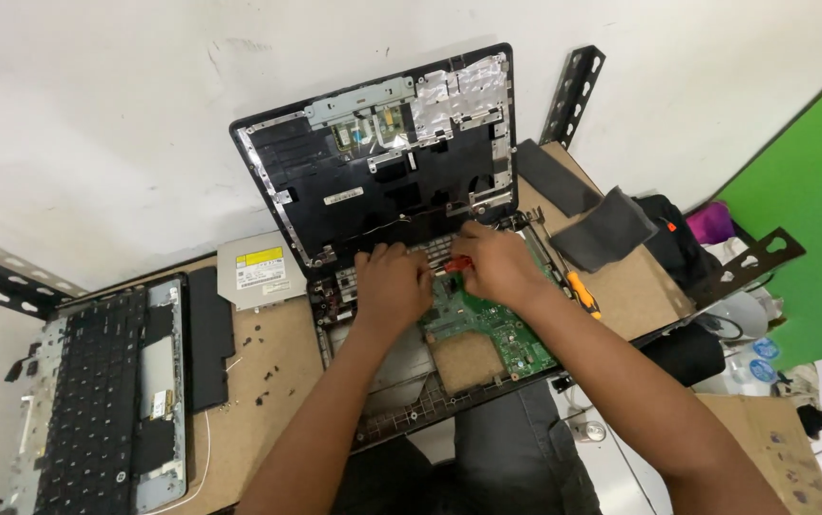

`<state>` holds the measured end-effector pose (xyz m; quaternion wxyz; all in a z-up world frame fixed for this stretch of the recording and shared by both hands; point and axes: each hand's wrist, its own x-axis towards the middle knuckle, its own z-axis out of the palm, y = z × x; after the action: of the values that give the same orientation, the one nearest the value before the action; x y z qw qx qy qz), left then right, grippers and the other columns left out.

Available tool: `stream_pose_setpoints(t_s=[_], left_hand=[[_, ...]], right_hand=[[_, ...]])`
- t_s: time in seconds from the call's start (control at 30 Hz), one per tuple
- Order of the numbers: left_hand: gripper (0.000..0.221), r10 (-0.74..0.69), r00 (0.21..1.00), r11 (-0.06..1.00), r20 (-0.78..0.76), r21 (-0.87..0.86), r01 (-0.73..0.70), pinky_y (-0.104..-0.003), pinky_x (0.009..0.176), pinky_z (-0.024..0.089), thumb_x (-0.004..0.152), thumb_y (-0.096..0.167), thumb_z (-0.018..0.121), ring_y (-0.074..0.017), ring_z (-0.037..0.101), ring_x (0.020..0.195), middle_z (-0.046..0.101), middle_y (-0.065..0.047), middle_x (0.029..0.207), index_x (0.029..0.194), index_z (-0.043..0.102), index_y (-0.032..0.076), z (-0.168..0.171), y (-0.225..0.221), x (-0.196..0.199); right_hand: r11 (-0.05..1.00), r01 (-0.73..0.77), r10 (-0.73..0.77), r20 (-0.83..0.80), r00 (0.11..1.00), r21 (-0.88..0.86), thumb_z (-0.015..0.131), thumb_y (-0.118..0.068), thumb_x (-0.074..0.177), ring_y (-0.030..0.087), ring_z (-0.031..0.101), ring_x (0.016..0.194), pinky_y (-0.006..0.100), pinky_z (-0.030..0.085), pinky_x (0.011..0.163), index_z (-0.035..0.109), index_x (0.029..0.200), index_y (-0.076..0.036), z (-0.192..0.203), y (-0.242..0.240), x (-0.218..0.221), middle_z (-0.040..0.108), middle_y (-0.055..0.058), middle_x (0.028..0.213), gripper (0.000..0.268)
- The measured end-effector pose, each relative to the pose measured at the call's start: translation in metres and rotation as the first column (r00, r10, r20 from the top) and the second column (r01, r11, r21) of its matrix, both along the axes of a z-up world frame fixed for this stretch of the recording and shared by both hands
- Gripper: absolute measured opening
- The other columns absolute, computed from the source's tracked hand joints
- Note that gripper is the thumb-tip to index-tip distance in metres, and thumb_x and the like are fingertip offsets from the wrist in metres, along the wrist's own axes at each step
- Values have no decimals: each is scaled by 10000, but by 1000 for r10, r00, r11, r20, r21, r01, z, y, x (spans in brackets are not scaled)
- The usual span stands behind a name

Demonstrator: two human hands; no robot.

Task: Repairing a laptop by unscrewing components and disconnecting internal cables from the motherboard

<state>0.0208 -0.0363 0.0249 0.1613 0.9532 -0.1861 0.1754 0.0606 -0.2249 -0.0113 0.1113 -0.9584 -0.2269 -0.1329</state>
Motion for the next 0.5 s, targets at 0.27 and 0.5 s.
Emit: stream_pose_setpoints(t_s=[0.27,0.5], left_hand=[[70,-50,999,994,-17,-95,48,-395,722,409,771,210,682,-254,593,741,561,-50,665,770,683,140,3,4,1],[130,-82,995,983,-64,-170,70,-403,736,398,780,239,680,-267,582,748,549,-52,641,734,683,117,8,6,0]], right_hand=[[983,-86,77,60,995,162,661,-115,656,351,654,690,404,530,546,721,866,-203,11,-1,-6,621,43,817,235],[978,-112,106,45,993,177,641,-126,677,363,630,667,411,511,504,722,862,-216,3,-4,1,626,54,838,221]])
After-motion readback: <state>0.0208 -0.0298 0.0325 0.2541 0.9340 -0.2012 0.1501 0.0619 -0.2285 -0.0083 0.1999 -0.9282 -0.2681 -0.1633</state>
